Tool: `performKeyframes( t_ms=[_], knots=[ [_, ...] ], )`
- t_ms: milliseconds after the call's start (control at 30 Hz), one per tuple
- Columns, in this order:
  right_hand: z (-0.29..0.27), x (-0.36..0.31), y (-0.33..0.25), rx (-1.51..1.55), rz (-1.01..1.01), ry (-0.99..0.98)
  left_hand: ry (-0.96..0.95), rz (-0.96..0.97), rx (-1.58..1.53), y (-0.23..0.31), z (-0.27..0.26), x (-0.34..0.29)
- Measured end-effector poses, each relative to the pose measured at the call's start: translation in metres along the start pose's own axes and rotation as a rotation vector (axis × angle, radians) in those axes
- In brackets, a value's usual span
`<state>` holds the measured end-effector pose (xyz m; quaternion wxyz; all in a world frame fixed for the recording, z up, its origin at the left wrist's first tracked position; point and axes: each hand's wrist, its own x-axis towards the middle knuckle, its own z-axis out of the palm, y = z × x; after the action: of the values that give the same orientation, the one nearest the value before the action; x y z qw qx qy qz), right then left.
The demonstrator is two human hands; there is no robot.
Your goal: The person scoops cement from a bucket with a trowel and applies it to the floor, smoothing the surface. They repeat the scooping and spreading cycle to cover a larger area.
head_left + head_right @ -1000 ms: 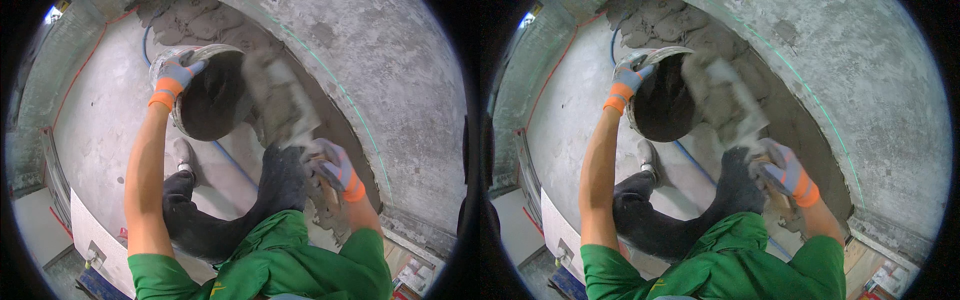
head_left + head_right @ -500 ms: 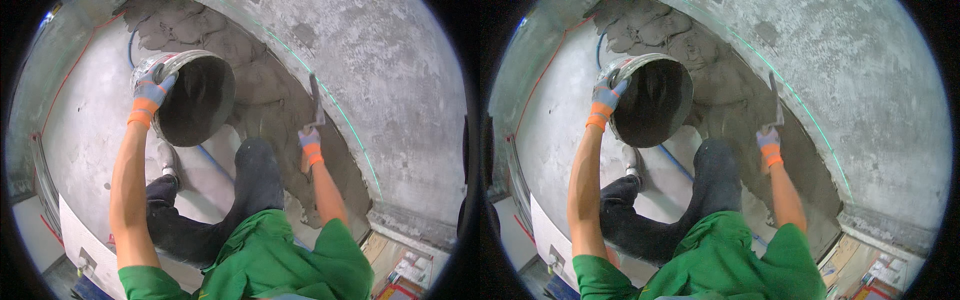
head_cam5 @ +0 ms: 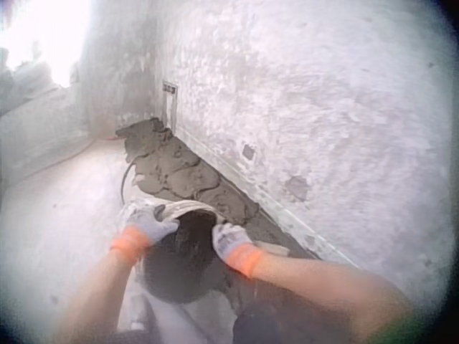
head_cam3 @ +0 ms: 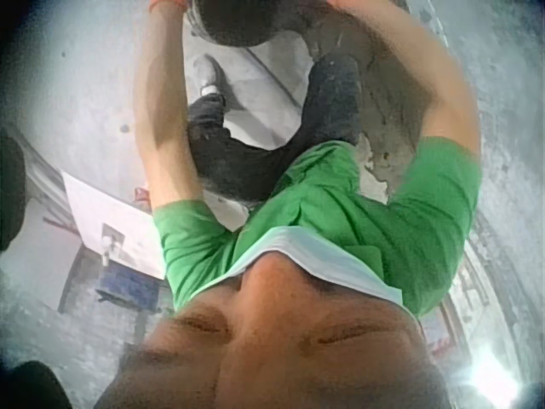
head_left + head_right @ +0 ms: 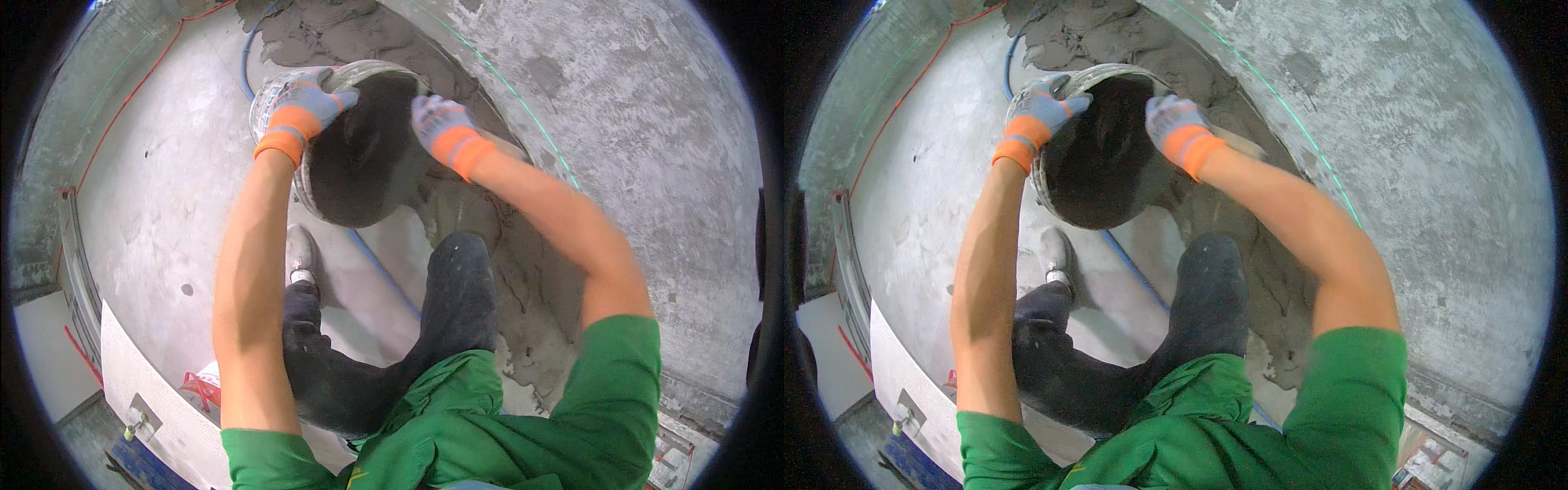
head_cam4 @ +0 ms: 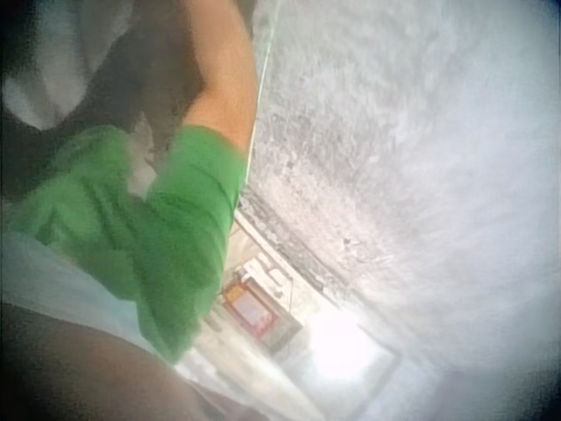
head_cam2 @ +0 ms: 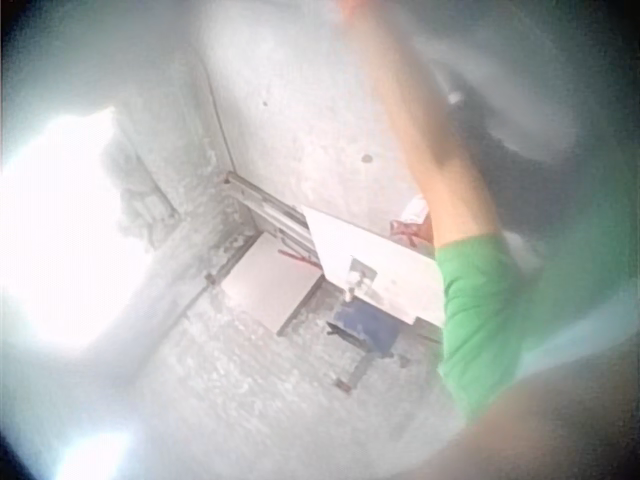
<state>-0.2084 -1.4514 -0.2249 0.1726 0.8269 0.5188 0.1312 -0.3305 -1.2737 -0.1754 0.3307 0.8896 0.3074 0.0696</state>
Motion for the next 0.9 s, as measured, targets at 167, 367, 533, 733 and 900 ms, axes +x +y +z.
performKeyframes(
  t_ms=[167, 367, 533, 733, 900],
  knots=[
    [0.058, 0.082, -0.048, 0.122, -0.078, -0.218, 0.051, -0.001, -0.014, 0.002, 0.0, 0.0],
    [0.089, 0.094, -0.089, 0.456, -0.125, -0.326, 0.137, 0.024, -0.008, -0.009, 0.0, -0.007],
    [0.081, 0.096, -0.102, 0.456, -0.194, -0.644, 0.18, 0.096, 0.02, -0.024, -0.005, -0.017],
    [0.112, 0.06, -0.11, 0.628, -0.306, -0.743, 0.18, 0.163, 0.022, -0.036, -0.014, -0.023],
    [0.115, 0.009, -0.128, 1.158, -0.295, -0.894, 0.183, 0.165, 0.033, -0.03, -0.006, -0.031]
  ],
)
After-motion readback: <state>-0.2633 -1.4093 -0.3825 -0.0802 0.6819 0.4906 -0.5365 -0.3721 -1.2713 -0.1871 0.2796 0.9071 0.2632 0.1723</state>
